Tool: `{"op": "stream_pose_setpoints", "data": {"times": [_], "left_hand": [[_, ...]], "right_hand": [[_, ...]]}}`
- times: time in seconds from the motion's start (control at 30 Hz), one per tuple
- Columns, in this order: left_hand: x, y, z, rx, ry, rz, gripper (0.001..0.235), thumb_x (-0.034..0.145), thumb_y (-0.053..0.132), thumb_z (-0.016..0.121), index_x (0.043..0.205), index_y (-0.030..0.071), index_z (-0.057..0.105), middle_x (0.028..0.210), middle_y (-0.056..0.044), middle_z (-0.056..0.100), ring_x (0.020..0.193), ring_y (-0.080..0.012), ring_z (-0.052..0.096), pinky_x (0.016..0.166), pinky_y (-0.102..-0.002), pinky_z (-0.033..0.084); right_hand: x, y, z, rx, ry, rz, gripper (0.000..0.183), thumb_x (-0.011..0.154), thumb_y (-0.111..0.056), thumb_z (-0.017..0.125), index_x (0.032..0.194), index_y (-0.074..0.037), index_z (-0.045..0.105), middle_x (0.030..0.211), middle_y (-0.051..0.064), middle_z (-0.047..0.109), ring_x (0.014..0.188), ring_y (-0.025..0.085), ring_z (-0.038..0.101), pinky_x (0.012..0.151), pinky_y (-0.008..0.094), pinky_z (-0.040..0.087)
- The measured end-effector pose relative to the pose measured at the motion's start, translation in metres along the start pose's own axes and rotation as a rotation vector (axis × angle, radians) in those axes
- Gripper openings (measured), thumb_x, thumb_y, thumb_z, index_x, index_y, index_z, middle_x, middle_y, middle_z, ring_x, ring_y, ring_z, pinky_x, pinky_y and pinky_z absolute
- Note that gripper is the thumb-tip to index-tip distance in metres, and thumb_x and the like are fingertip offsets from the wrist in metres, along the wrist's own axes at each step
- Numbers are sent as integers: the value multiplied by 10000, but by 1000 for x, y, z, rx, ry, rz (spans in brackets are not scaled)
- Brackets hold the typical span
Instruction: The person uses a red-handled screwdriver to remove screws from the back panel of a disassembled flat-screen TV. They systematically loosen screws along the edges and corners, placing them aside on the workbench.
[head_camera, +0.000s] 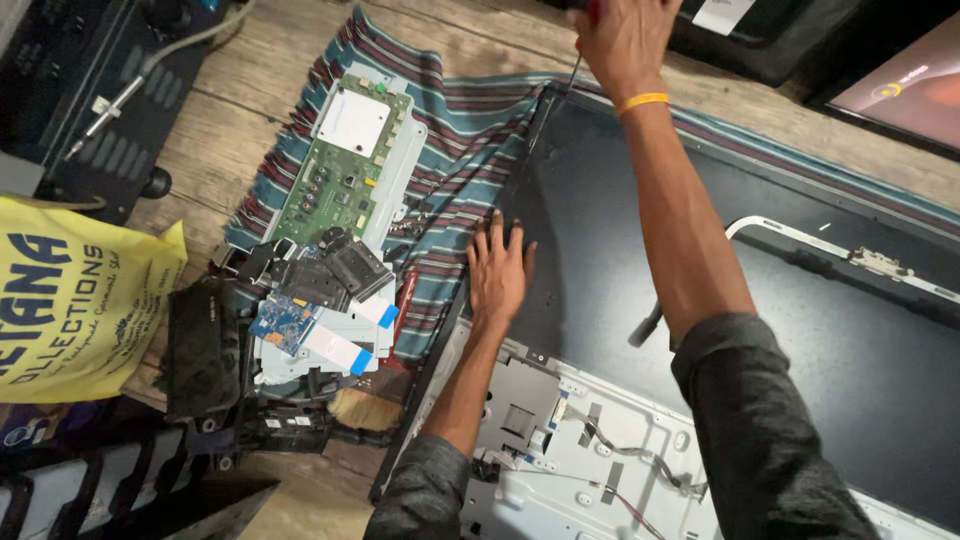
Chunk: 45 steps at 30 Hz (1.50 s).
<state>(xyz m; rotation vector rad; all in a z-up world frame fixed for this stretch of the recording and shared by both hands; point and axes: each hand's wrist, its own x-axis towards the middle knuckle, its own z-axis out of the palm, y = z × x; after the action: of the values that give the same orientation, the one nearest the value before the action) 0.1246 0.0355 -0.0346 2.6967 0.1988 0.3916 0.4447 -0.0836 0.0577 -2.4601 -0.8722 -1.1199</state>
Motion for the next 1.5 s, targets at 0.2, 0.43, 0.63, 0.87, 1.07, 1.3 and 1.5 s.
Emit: {"op": "stream_pose_setpoints", "data": {"times": [0.2,0.43,0.63,0.87,1.07,1.3,1.5], "left_hand": [[-2,-2,0,9,-6,0,435,1003,359,577,1334,79,616,1508,-205,472,1365,-433,431,1097,-567,364],[0,1,-8,-26,-22,-9,433,1004,353,579,1330,70,608,1497,-208,472,1377,-440,426,1083,-562,371],[-2,3,-13,9,27,27,412,1023,338,587,1332,66,601,1490,-215,477,1355,-430,442,1093,-559,374],[-12,-9,-6,-221,171,119,173,972,219,712,1094,101,680,1218,-89,606,1282,-327,530,1077,-527,393],[-54,-6,-18,-392,49,289,245,843,235,812,1035,117,716,1124,-37,647,1148,-274,561,939,-482,407],[-62,14,-23,-194,4,281,274,779,242,834,988,88,745,1043,-53,667,1066,-288,561,907,-475,408],[-72,15,-6,-164,-24,269,114,894,171,786,961,105,723,994,-43,650,1018,-269,597,898,-467,449]], "right_hand": [[4,-11,-17,59,44,20,315,816,-204,886,1035,-132,672,825,46,714,847,308,663,844,552,395],[8,-22,-35,-16,51,17,344,835,-273,868,1069,-125,664,841,56,763,858,324,702,831,534,500],[-2,-29,-28,325,-296,224,545,956,-94,847,1385,-174,520,1103,116,762,1003,373,716,824,494,575],[-87,-77,-137,885,118,673,667,1036,-23,789,1570,-150,410,1143,106,714,999,183,726,886,344,630],[-179,-119,-282,979,218,867,603,1027,-54,750,1513,-69,393,1233,155,676,1142,224,695,1001,380,633],[-234,-135,-335,959,286,1109,594,969,-69,739,1455,-72,397,1192,180,686,1061,239,714,848,378,658],[-251,-153,-346,938,281,1081,579,978,-76,740,1447,-58,403,1234,198,671,1139,254,698,892,387,652]]}}
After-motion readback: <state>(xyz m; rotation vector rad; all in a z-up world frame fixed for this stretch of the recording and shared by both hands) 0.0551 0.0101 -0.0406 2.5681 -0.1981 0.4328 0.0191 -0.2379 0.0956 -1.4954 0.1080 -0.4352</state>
